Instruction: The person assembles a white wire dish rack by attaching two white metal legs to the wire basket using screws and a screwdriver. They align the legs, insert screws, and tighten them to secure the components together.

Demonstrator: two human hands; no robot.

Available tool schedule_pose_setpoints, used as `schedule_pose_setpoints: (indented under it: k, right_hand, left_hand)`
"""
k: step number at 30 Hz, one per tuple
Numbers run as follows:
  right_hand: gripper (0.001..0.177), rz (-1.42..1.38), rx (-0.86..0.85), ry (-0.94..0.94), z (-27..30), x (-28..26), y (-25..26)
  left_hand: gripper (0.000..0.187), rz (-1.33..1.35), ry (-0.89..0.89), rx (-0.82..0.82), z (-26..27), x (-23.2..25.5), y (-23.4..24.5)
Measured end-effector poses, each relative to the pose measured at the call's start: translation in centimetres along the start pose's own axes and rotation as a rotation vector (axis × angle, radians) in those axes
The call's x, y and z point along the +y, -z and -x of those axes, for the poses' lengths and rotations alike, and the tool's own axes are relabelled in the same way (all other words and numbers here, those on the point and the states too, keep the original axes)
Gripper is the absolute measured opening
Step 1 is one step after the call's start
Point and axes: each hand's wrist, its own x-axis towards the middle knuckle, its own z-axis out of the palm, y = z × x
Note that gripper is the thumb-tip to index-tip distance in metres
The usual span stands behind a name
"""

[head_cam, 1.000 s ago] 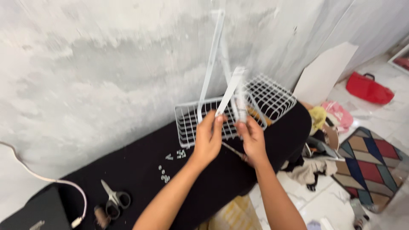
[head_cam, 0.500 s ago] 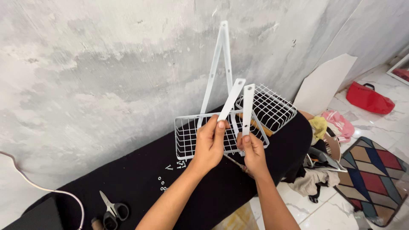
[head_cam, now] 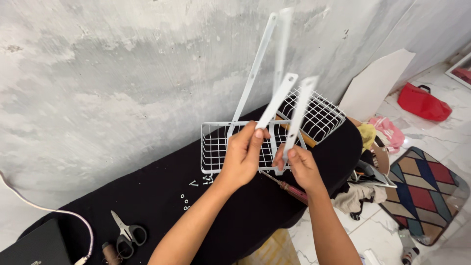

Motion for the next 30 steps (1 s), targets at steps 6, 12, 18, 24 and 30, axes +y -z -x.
schedule_pose_setpoints:
  k: [6, 12, 18, 24, 30]
  right_hand:
    - [0.049, -0.239, -0.045, 0.075, -0.1, 0.5, -0.5]
    - [0.053, -0.178, -0.127, 0.008, 0.1, 1.2, 0.1]
    - [0.059, 0.093, -0.074, -0.044, 0.2, 0.9, -0.5]
    - [0.059, 0.077, -0.025, -0.027, 0.4, 1.0, -0.6]
    - [0.055, -0.04, -0.02, 0.021, 0.6, 1.3, -0.7]
  left_hand:
    - [0.034, 0.016, 0.007, 0.049, 0.3, -0.8, 0.0]
    - [0.034, 0.036, 0.032, -0.014, 0.6, -0.3, 0.1]
    - [0.031, 0.084, -0.085, -0.001, -0.1, 2.6, -0.3]
    - [0.027, 0.164, -0.113, 0.066, -1.5, 3.8, -1.0]
    - [0.018, 0.096, -0.167, 0.154, -1.8, 4.0, -1.7]
